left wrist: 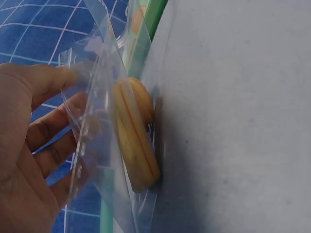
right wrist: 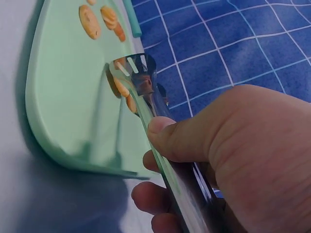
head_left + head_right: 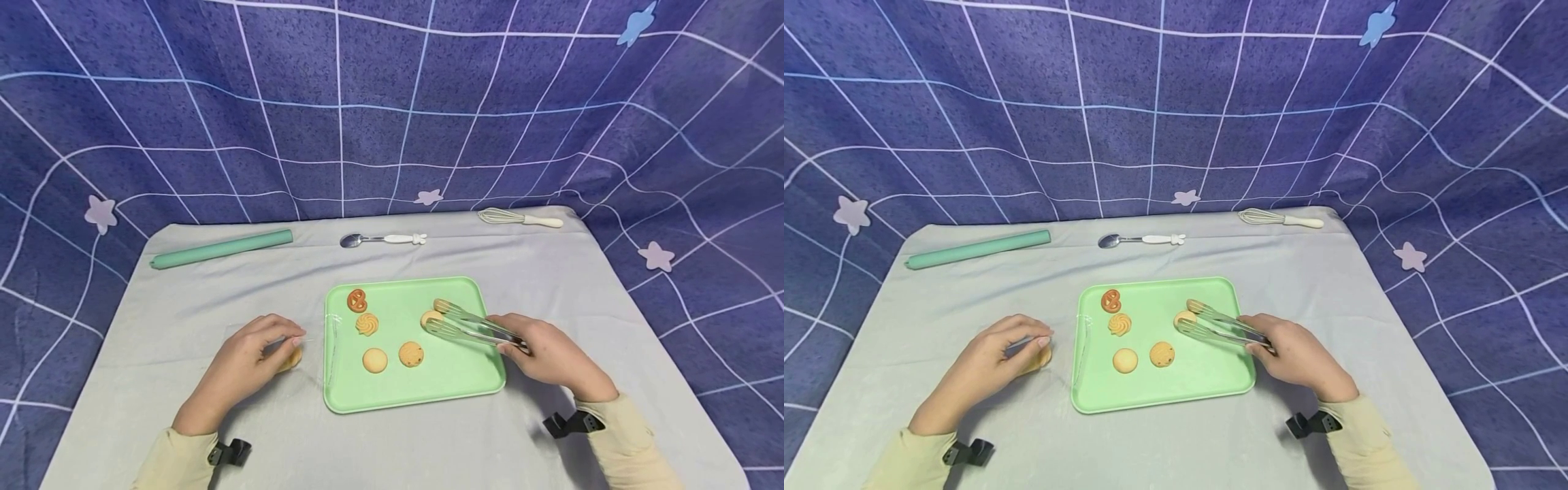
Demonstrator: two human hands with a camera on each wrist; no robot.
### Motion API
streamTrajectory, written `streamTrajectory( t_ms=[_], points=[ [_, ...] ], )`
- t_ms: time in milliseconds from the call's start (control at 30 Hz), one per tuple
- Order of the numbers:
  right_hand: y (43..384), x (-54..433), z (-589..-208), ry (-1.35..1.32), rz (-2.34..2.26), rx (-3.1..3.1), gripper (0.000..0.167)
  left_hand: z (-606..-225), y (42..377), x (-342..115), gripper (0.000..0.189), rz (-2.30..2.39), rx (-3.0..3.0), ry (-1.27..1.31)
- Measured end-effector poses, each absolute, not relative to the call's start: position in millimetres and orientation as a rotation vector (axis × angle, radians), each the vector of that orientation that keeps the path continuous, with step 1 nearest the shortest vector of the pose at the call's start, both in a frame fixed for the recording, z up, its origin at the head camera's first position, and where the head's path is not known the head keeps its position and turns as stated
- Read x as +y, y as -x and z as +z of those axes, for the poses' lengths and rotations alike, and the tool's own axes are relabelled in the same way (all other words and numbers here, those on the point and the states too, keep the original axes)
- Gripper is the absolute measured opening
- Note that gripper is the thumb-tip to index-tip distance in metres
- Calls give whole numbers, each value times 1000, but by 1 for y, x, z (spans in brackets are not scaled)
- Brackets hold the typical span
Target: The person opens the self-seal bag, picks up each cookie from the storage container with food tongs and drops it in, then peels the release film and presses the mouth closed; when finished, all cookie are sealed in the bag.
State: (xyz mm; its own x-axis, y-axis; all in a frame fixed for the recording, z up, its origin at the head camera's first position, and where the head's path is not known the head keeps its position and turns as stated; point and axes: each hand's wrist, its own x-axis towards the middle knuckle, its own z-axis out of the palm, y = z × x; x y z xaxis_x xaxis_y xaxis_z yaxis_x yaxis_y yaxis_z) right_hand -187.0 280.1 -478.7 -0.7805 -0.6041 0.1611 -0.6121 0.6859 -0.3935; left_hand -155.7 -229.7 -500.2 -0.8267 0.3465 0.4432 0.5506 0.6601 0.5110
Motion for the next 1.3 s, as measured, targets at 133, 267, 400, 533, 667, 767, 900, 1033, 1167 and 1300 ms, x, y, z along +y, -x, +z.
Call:
streamTrajectory(
  t_ms=[133, 267, 400, 533, 667, 767, 900, 1033, 1167, 1300],
  points=[
    [188, 274, -478, -1051, 697, -2857, 48, -500, 155, -230, 16, -935, -2568, 710],
    [190, 261, -476, -1082, 714, -2850, 48, -499, 154, -230, 16, -935, -2562, 706],
    [193, 243, -472, -1135, 725, -2846, 48, -498, 153, -230, 16, -937, -2563, 702],
    [196, 220, -469, -1218, 725, -2829, 48, -497, 153, -231, 16, -941, -2566, 703],
    [199, 190, -469, -1364, 749, -2786, 49, -497, 151, -231, 16, -944, -2570, 694],
    [201, 166, -471, -1471, 788, -2763, 50, -497, 149, -231, 16, -943, -2576, 685],
    [204, 138, -474, -1552, 784, -2767, 47, -496, 150, -231, 18, -946, -2575, 689],
    [210, 118, -479, -1610, 766, -2786, 46, -496, 149, -232, 17, -955, -2570, 695],
    [215, 106, -480, -1649, 770, -2791, 46, -496, 149, -233, 14, -972, -2573, 691],
    [217, 101, -478, -1656, 744, -2789, 47, -496, 148, -235, 13, -985, -2580, 679]
  ],
)
